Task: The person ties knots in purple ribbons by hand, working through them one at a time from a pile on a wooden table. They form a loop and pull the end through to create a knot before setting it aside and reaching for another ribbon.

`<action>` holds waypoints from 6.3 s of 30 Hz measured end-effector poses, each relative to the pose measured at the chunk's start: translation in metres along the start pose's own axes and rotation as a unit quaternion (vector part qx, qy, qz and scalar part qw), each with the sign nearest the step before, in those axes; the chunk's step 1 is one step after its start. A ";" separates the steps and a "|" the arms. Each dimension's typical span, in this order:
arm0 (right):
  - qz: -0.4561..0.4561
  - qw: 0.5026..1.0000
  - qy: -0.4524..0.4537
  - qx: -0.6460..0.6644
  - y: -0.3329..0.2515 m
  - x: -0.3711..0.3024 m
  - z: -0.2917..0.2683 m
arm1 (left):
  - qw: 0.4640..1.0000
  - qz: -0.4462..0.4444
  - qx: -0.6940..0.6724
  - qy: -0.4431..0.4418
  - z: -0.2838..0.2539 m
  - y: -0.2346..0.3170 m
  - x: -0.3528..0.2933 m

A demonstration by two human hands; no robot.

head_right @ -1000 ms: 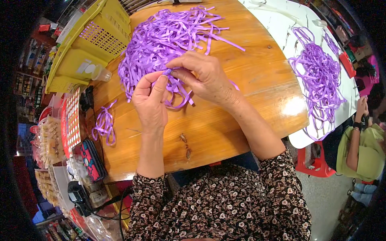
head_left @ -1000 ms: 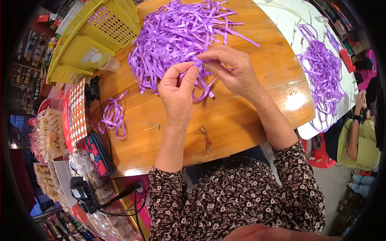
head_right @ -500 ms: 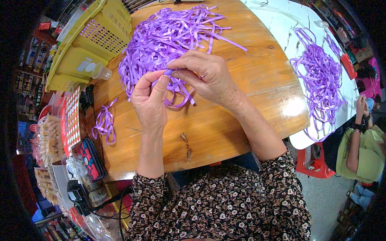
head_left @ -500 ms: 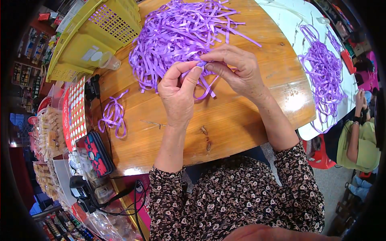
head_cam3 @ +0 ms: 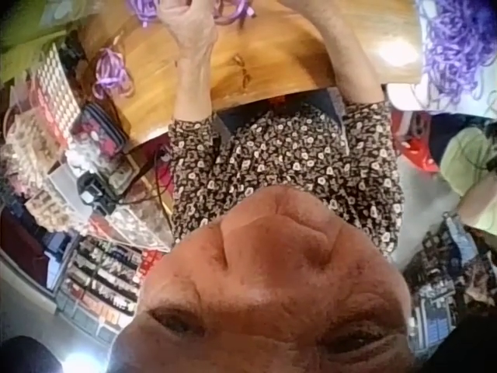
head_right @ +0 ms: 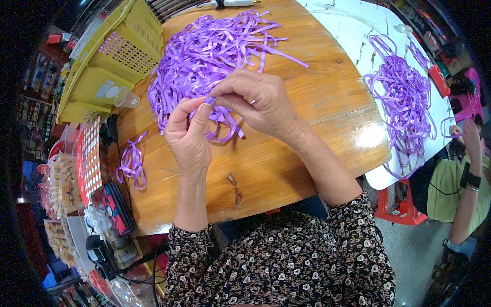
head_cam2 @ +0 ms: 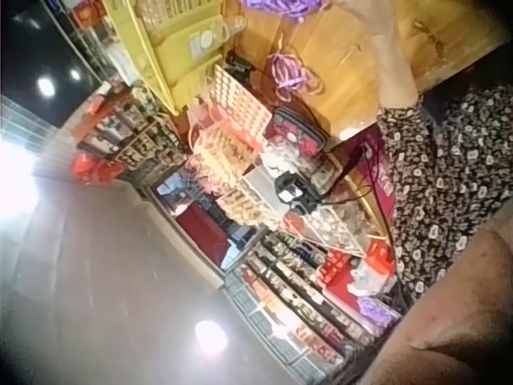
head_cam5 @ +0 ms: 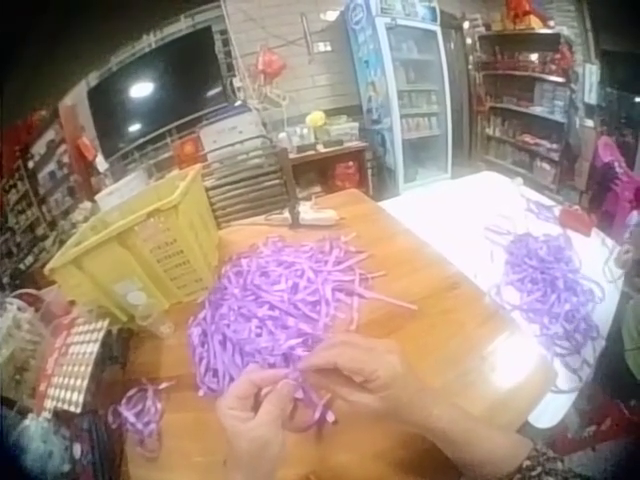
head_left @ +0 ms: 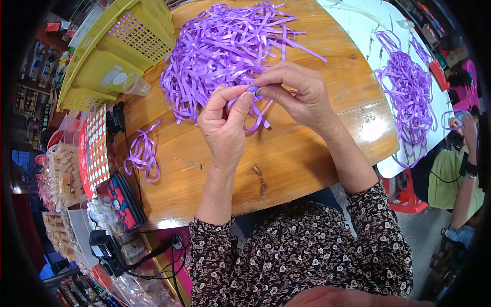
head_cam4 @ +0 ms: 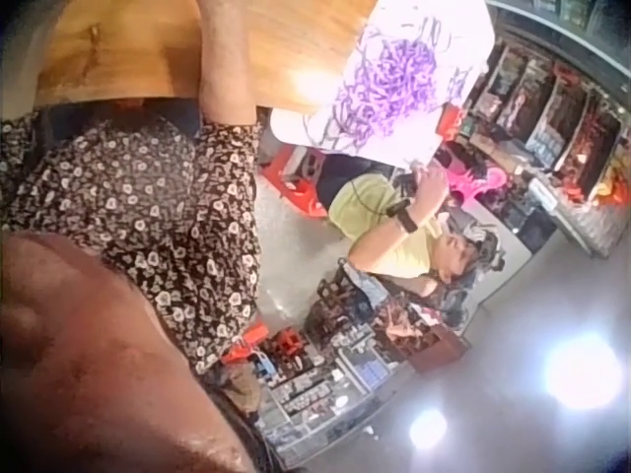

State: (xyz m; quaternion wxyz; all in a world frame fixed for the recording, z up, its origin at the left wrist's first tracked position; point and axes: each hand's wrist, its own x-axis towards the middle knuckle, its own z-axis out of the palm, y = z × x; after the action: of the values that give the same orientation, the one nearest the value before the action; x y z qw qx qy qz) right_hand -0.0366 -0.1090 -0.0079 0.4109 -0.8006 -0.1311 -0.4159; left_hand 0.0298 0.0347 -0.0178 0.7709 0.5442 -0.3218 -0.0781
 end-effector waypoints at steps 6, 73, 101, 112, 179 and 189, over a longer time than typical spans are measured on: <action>-0.056 0.998 0.004 -0.038 0.001 -0.010 -0.017 | 0.988 -0.004 0.156 -0.010 0.024 0.017 -0.006; -0.072 0.997 0.016 -0.022 -0.005 -0.011 -0.010 | 0.984 -0.126 -0.107 -0.059 -0.017 -0.021 0.006; 0.050 0.998 0.020 0.019 0.007 -0.016 0.000 | 0.994 -0.104 0.000 -0.023 -0.004 -0.021 0.001; -0.024 0.999 -0.018 0.028 0.001 -0.013 -0.004 | 0.989 -0.148 -0.015 -0.006 0.010 -0.002 -0.002; 0.145 0.853 -0.107 -0.489 0.016 -0.122 -0.147 | 0.938 -0.168 -0.292 -0.087 -0.026 -0.016 0.014; 0.209 0.932 -0.043 -0.293 0.031 -0.124 -0.174 | 0.948 -0.163 -0.265 -0.059 -0.021 -0.012 0.014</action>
State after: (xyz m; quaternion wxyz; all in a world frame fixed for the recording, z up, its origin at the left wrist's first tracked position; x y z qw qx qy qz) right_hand -0.1931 -0.2451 -0.0655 0.2300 -0.9119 0.1490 -0.3056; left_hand 0.0551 0.0400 -0.0269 0.8438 0.3595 -0.2412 -0.3170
